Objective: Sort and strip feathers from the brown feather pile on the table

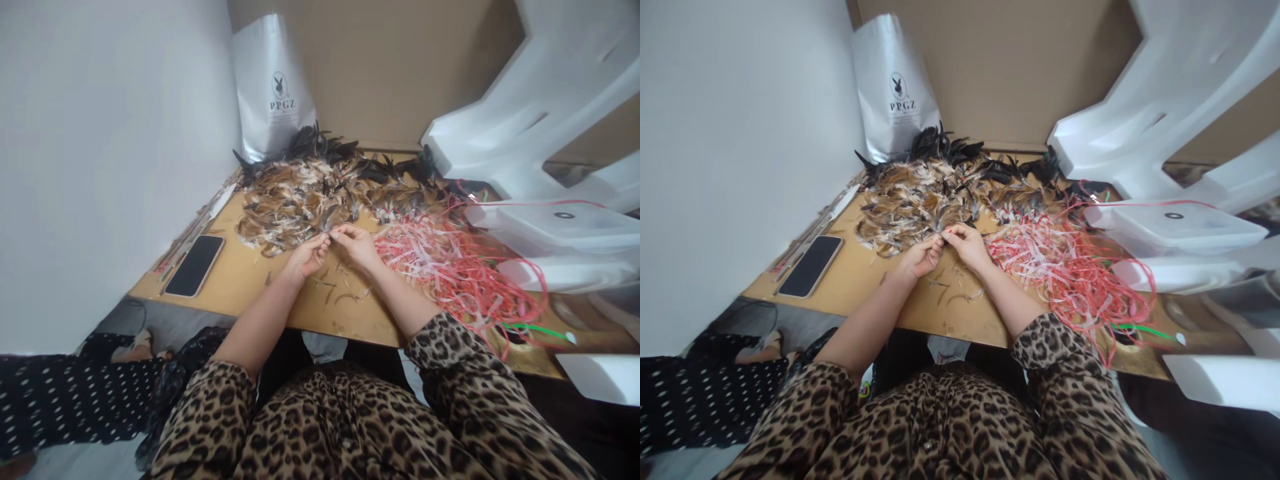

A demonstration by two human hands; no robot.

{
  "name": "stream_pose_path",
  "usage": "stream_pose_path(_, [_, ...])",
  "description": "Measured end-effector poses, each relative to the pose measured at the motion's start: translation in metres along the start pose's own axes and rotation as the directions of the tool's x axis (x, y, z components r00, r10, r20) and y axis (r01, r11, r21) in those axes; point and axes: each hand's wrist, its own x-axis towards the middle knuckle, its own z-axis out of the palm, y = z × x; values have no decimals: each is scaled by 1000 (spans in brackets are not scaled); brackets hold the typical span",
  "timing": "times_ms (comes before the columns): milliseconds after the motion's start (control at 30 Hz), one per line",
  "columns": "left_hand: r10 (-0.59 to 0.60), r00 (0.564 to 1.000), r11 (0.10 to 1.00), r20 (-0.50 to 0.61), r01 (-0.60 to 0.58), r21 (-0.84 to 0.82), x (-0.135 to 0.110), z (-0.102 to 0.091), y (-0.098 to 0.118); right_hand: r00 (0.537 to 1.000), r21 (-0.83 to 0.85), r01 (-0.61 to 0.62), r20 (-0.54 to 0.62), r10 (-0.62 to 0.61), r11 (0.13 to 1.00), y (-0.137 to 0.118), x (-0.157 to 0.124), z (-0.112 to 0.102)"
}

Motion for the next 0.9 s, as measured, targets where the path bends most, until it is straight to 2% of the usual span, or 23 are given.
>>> stream_pose_path(167, [-96,995,995,-9,96,22,-3,4,-3,978,80,-138,166,123,987,-5,1,-11])
stream_pose_path(267, [-169,985,984,35,166,63,-4,5,-6,965,82,-192,196,173,978,-8,2,-13])
stream_pose_path(367, [-191,978,978,88,183,96,-3,3,-8,957,50,-223,203,209,974,-13,1,-14])
stream_pose_path(533, [-178,967,971,180,143,194,0,-4,-10,959,-2,-232,164,229,973,-21,0,-16])
stream_pose_path(733, [-102,986,951,129,59,303,-1,-5,-6,977,-135,-205,34,212,969,-18,2,-22])
stream_pose_path(900, [10,996,881,87,-50,471,-2,-3,-7,978,-181,-198,23,206,963,-15,2,-23])
